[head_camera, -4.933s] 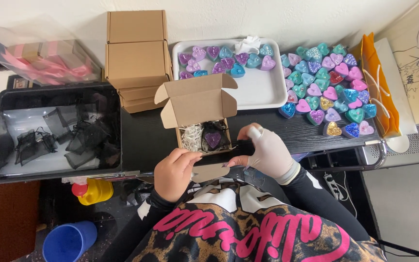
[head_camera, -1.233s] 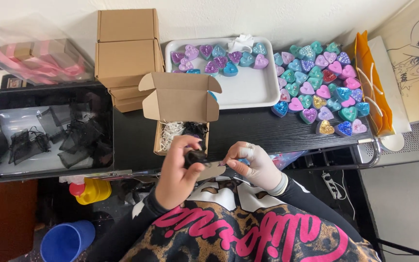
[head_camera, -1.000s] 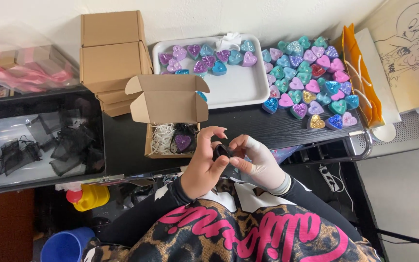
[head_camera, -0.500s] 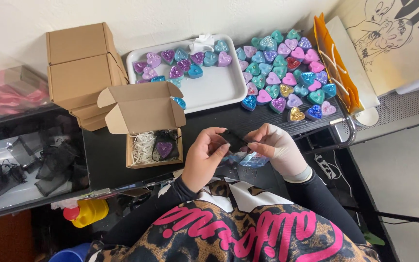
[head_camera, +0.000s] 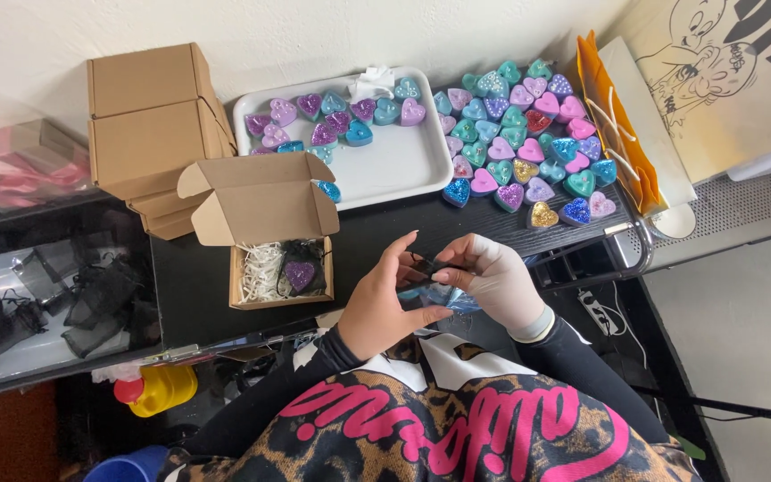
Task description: The person places heart-shaped glittery wax melts into a small cardboard gift box lined with paper shred, adds a black organza bag, closes the box, and stacks finished boxes aside. They repeat the packing cycle with new boxes, taking hearts from trays on the work table.
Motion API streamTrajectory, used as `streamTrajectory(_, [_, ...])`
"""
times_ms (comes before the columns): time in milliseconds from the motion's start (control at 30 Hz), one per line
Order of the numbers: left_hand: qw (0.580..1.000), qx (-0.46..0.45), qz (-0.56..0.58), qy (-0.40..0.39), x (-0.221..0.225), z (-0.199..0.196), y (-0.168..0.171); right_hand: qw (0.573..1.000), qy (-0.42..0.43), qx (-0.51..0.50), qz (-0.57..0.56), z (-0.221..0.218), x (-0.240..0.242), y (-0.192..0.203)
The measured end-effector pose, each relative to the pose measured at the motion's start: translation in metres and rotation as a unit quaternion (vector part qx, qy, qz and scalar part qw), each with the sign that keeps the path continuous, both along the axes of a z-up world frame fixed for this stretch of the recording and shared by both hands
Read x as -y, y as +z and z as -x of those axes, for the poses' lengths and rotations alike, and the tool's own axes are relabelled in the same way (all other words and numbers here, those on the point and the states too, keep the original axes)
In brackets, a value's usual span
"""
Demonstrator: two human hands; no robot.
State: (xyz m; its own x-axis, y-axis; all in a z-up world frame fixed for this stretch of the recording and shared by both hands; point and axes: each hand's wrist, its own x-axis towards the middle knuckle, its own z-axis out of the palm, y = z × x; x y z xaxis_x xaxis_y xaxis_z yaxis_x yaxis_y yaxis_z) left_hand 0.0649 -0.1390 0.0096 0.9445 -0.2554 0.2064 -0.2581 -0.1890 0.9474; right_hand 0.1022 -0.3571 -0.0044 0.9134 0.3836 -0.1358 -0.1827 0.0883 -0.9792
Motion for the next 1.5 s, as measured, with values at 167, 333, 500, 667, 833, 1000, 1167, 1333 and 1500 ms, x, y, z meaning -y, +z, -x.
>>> streamTrajectory(167, [0.994,0.048,-0.093,0.037,0.009,-0.001,0.004,0.976,-0.021,0.148,0.156,0.004,-0.021,0.013])
streamTrajectory(333, [0.992,0.016,-0.105,0.065,0.013,-0.006,-0.009,0.920,-0.028,0.294,0.259,0.000,-0.030,0.047])
streamTrajectory(500, [0.996,-0.040,0.068,-0.036,0.006,-0.012,-0.016,0.861,0.116,0.422,0.259,-0.015,-0.012,0.065])
streamTrajectory(667, [0.987,-0.069,0.100,-0.103,0.002,-0.013,-0.007,0.835,0.138,0.455,0.277,-0.022,-0.003,0.039])
streamTrajectory(833, [0.993,-0.051,0.085,-0.066,0.006,-0.012,-0.020,0.799,0.129,0.507,0.298,-0.025,-0.016,0.057])
streamTrajectory(1000, [0.990,0.038,-0.038,0.132,-0.004,-0.016,-0.027,0.843,0.073,0.448,0.288,-0.047,-0.016,0.067])
streamTrajectory(1167, [0.980,0.104,-0.068,0.158,-0.007,-0.013,-0.031,0.768,-0.015,0.443,0.461,-0.110,-0.026,0.060])
streamTrajectory(1333, [0.989,0.056,-0.009,0.136,-0.010,-0.015,-0.034,0.685,-0.061,0.413,0.598,-0.185,-0.045,0.038])
streamTrajectory(1500, [0.993,0.029,0.027,0.112,-0.012,-0.017,-0.034,0.654,-0.011,0.355,0.667,-0.216,-0.065,0.030])
